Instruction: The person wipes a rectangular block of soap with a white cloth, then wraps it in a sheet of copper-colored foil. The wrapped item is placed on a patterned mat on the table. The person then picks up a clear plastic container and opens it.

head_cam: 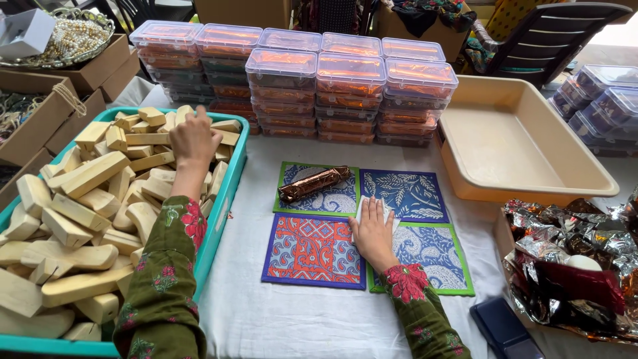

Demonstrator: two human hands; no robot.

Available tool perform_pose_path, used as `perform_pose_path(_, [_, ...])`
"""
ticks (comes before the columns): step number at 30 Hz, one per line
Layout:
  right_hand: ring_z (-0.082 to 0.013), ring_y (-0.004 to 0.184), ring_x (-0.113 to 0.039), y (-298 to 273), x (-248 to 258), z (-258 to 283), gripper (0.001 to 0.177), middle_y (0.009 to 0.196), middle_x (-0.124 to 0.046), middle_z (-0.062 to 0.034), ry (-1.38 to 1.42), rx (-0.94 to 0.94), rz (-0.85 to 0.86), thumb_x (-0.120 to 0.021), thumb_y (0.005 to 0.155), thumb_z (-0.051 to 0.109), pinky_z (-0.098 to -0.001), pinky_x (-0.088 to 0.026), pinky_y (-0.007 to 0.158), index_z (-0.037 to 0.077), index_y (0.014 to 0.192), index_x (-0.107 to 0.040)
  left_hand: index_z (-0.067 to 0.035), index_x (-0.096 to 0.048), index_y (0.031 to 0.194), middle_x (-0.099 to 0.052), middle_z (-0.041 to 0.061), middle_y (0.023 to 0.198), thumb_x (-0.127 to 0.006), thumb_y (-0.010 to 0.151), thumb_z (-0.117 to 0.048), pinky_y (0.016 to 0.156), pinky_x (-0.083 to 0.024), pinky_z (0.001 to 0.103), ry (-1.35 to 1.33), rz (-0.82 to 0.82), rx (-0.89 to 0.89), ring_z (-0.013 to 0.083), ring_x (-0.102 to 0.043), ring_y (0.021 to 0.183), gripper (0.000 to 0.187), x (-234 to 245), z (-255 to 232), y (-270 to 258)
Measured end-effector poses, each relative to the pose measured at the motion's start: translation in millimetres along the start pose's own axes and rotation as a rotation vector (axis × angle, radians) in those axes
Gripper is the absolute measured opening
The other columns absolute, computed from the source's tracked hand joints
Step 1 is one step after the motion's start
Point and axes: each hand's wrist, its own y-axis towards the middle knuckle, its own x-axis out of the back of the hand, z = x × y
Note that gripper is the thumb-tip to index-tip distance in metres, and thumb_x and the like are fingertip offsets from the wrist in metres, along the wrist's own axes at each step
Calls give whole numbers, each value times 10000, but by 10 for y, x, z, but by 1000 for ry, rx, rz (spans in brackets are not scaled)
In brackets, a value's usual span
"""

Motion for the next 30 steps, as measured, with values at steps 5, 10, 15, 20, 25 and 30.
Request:
perform_pose_path(5, [-361, 1516, -252, 78, -146, -87, 613, 1629, -314, -200, -110, 51, -85, -376, 1055, 405, -600, -132, 1213, 21, 1533, -377, -90, -563, 1050, -670, 65, 811, -845, 848, -297, 474, -560, 276, -135, -145, -63, 183, -692, 606, 405, 240, -329, 118])
perform_pose_path(10, [-373, 1455, -420, 94, 81, -219, 510, 1573, -414, -204, -39, 75, -157, -401, 1067, 365, -541, -340, 1176, 46, 1450, -510, -88, -514, 1145, -637, 75, 845, -796, 880, -208, 523, -585, 263, -320, -373, -229, 192, -692, 669, 405, 893, -995, -129])
perform_pose_path(15, [-353, 1027, -725, 458, -245, -940, 503, 1190, -752, -245, 808, -286, -44, -412, 1121, 399, -493, -570, 948, 38, 1368, -661, -117, -522, 1142, -688, 82, 941, -758, 877, -264, 632, -571, 369, -1015, -645, -207, 242, -703, 765, 384, 1545, -1718, -913])
perform_pose_path(20, [-340, 1127, -690, 496, -212, -1435, 489, 1281, -676, -182, 1861, -528, -251, -457, 1070, 416, -520, -538, 975, 53, 1373, -582, -114, -576, 1107, -715, 107, 821, -760, 860, -314, 648, -583, 439, -1347, 56, 44, 317, -731, 724, 367, 754, -2626, -1884])
perform_pose_path(25, [-294, 1197, -684, 378, -22, -1600, 528, 1354, -678, -82, 2390, -475, -312, -514, 1007, 478, -500, -544, 1033, 99, 1363, -604, -131, -600, 1193, -722, 126, 998, -683, 926, -457, 796, -577, 469, -1209, 483, 107, 326, -721, 911, 430, 954, -2677, -2127])
perform_pose_path(30, [-315, 1278, -640, 243, 450, -1124, 663, 1451, -625, -144, 2411, -310, -68, -544, 1031, 526, -487, -490, 1134, 22, 1461, -556, -138, -645, 1324, -600, 88, 1363, -638, 1021, -498, 1039, -480, 451, -1160, -36, -225, 287, -585, 1229, 471, 779, -2674, -2216])
